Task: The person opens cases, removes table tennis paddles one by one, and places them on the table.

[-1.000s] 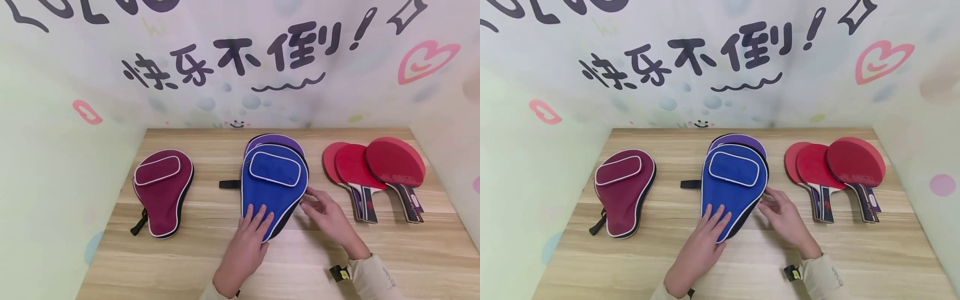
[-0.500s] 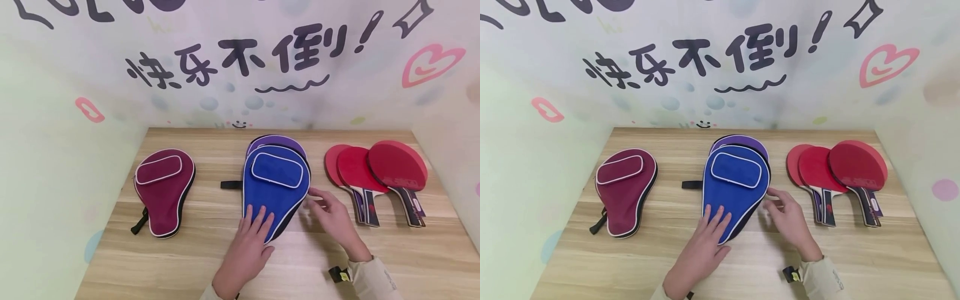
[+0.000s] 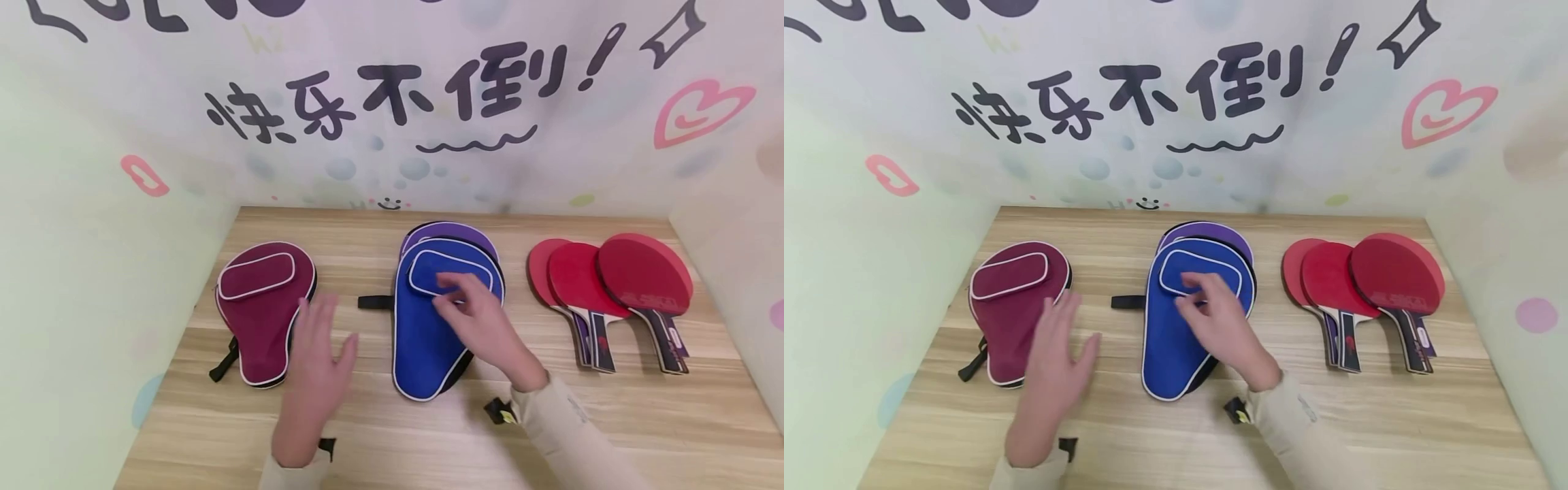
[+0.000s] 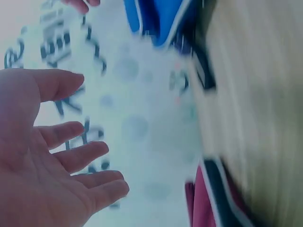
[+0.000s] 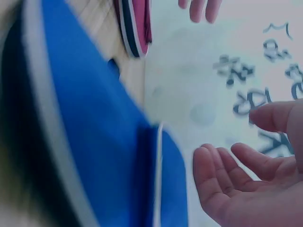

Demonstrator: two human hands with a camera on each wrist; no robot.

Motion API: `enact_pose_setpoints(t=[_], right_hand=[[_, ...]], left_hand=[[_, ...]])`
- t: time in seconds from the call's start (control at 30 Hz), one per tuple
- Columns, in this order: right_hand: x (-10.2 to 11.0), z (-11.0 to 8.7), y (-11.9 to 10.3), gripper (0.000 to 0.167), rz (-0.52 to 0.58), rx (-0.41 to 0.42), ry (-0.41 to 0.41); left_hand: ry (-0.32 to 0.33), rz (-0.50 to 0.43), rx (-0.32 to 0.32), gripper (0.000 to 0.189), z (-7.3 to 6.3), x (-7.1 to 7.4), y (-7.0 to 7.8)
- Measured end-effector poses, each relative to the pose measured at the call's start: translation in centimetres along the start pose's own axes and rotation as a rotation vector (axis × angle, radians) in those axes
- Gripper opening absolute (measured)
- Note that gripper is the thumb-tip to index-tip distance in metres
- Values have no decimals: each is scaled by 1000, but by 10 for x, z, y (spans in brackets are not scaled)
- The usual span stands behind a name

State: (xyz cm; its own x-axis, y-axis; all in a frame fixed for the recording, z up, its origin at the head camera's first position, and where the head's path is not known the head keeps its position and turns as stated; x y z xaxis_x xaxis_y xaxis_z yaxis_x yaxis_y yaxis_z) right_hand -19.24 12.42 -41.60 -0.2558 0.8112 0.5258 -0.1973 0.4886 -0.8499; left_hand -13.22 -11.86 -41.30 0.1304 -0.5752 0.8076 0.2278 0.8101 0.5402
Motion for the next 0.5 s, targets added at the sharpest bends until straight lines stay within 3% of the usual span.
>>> enact_pose_setpoints(t=[0.1, 0.17, 0.37, 0.5], right_hand=[[-29, 22, -15, 50, 46, -16, -96], [-52, 36, -20, 56, 96, -46, -152], [-119, 71, -23, 75, 179, -134, -301], [-151, 93, -24, 88, 204, -155, -365]], left_hand=[[88, -5, 52, 67, 2, 22, -24], [110, -11, 108, 68, 3, 33, -39], [111, -27, 272, 70, 7, 56, -77], [72, -38, 364, 78, 11, 64, -100]])
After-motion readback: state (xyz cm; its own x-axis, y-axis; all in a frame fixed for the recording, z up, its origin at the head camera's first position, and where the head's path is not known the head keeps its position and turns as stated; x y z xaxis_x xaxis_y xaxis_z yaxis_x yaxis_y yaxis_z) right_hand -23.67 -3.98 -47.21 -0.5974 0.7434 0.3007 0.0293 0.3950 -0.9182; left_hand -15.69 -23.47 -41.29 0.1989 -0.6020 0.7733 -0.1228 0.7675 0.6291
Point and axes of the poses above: each hand's wrist, its own z-axis towards the middle knuckle, its own x-axis out of the back of the hand, y = z × x, the point moved 9 cm from there along z, towards the middle knuckle, and after that the axes turned 8 degrees about -y, right-handed, at the moved point
